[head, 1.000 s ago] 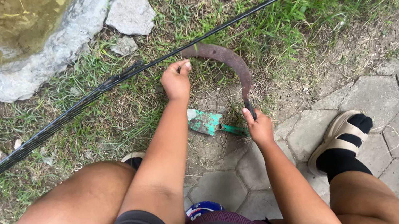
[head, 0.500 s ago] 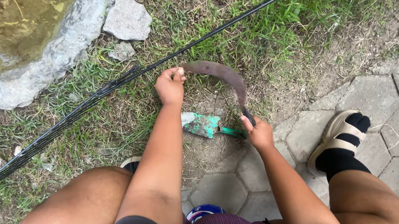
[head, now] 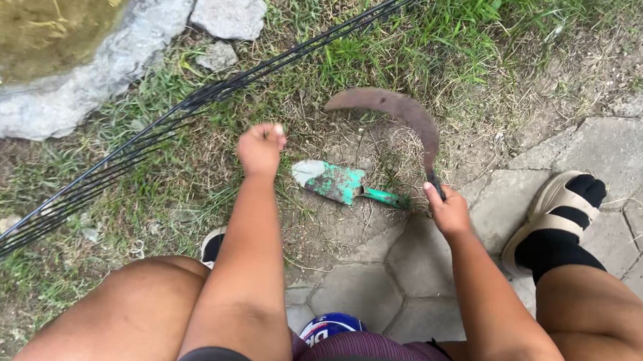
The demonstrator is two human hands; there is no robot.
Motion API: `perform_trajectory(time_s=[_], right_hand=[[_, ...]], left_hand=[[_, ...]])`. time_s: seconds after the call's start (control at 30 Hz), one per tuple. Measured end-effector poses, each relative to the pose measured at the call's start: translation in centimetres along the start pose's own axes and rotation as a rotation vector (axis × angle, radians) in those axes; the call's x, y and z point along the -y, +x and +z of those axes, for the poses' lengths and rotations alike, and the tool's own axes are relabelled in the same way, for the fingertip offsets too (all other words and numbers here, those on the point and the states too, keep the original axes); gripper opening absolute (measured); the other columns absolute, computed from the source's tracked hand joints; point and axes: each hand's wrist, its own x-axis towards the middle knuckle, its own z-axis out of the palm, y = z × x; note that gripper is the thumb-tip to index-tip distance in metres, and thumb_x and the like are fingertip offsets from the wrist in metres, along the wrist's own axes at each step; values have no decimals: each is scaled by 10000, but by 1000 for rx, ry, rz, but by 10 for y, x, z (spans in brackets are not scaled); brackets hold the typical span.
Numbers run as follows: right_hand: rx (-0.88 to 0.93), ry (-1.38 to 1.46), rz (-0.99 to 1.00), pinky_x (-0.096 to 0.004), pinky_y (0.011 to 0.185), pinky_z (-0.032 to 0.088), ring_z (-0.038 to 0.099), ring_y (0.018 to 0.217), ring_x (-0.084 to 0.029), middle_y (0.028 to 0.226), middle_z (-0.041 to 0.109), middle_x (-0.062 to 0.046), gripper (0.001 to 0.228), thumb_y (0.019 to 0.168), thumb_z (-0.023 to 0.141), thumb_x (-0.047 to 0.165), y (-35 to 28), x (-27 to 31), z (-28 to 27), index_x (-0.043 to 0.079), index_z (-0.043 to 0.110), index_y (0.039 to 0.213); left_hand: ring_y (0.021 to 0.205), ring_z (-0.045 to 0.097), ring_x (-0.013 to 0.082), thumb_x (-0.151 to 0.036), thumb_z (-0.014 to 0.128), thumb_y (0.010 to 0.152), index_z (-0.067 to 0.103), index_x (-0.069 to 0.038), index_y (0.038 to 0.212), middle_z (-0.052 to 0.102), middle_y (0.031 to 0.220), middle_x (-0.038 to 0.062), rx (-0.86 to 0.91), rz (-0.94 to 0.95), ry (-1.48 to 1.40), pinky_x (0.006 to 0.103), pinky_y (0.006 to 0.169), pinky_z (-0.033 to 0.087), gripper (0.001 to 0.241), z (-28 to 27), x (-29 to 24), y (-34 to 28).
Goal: The person cuts and pulls grass from the ground using a sickle and their hands.
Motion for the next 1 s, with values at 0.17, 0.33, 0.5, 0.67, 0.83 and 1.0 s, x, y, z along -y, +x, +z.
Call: perform_trajectory(time_s=[0.17, 0.33, 0.5, 0.67, 0.83, 1.0], right_hand=[[-32, 89, -26, -329, 521, 399, 491, 539, -125, 606, 545, -12, 458, 994, 657, 443, -24, 14, 5, 59, 588, 752], [-74, 44, -66, -301, 516, 415, 502, 540, -96, 609, 562, 8, 440, 976, 669, 454, -43, 23, 0, 79, 603, 755], [-82, 127, -96, -290, 499, 387, 477, 529, -80, 615, 540, 26, 428, 998, 666, 421, -49, 18, -1, 79, 576, 756], [-85, 196, -96, -287, 482, 372, 467, 519, -77, 606, 529, 31, 382, 1005, 667, 361, -38, 20, 5, 89, 565, 758], [-27, 323, -121, -275, 485, 359, 448, 532, -63, 627, 519, 55, 335, 1001, 669, 340, -19, 19, 13, 106, 575, 779], [1, 255, -112, -271, 491, 350, 421, 545, -57, 630, 493, 67, 340, 1005, 666, 335, -1, 14, 20, 105, 550, 782]], left_hand=[[704, 735, 132, -241, 628, 1025, 786, -85, 1022, 800, 907, 84, 112, -235, 331, 315, 685, 578, 222, -23, -2, -38], [999, 681, 283, -237, 604, 916, 774, -219, 1070, 671, 1248, 54, -28, 123, 850, 464, 918, 541, 230, -46, -84, -94], [1295, 484, 283, -423, 711, 890, 770, -183, 970, 614, 1266, 70, 31, 297, 1184, 523, 1144, 362, 261, -42, -178, -128], [1327, 498, 299, -299, 718, 873, 652, -138, 1245, 510, 1432, 88, 19, 455, 914, 476, 1054, 444, 411, -12, -174, -91], [983, 709, 353, -222, 569, 1009, 291, -180, 1582, 352, 1643, 38, 188, 387, 940, 460, 811, 579, 638, 15, -170, -40], [957, 714, 380, -257, 635, 975, 307, -114, 1553, 433, 1558, 166, 142, 458, 1015, 471, 758, 597, 680, 42, -164, -9]])
